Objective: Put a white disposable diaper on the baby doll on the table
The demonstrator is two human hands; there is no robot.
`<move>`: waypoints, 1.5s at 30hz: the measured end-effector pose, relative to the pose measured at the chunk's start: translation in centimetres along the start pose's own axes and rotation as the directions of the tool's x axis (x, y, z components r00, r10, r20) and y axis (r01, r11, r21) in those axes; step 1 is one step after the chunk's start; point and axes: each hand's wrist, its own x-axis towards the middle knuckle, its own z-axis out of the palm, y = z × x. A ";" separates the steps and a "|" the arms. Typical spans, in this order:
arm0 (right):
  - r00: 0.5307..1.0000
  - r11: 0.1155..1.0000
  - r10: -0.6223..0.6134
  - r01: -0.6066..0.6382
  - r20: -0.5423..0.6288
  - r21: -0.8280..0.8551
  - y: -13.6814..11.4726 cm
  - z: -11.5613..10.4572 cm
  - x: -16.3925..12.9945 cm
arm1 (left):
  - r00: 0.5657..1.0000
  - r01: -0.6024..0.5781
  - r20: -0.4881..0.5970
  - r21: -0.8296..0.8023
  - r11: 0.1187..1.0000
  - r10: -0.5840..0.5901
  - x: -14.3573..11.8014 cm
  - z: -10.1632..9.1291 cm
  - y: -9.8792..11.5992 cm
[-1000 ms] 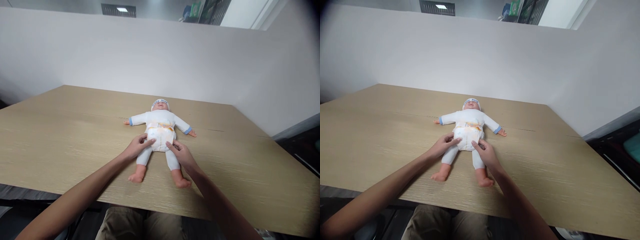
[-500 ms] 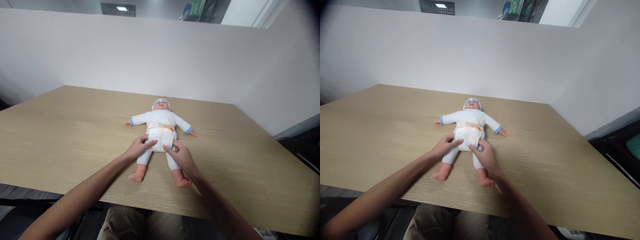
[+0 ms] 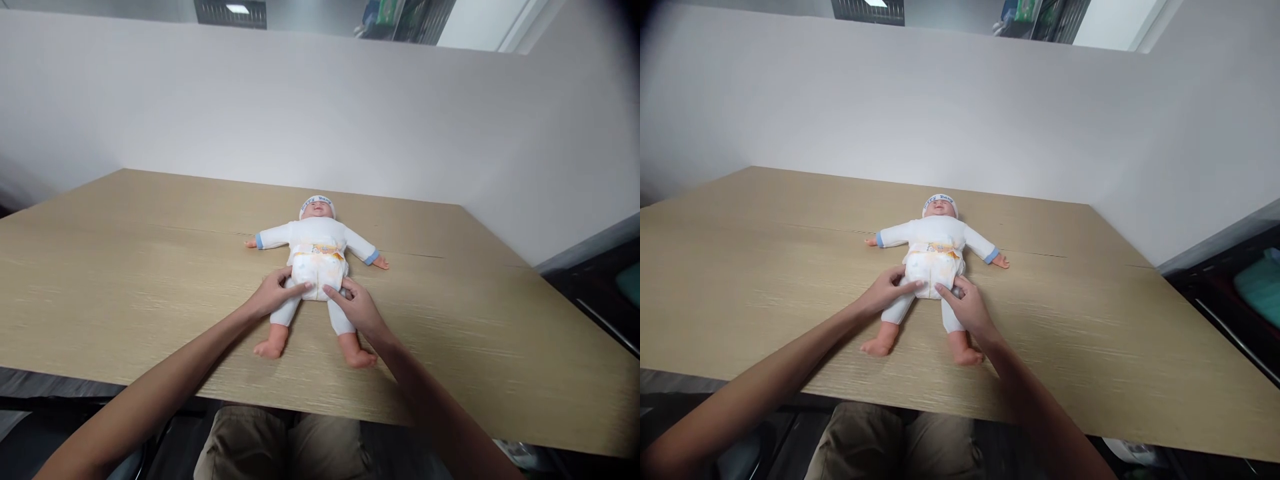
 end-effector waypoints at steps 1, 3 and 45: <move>1.000 1.000 0.003 -0.003 -0.007 -0.015 0.0 0.0 0.0 | 1.000 -0.022 -0.009 0.090 0.996 0.023 -0.1 0.0 0.0; 1.000 0.999 0.009 -0.010 -0.019 -0.034 0.0 0.0 0.0 | 0.998 -0.044 -0.028 0.211 0.977 0.051 -0.2 -0.1 -0.1; 0.999 0.985 0.043 -0.045 -0.016 -0.169 0.3 -1.3 -0.7 | 0.996 -0.031 0.082 -0.047 0.998 0.035 0.2 -0.8 -0.5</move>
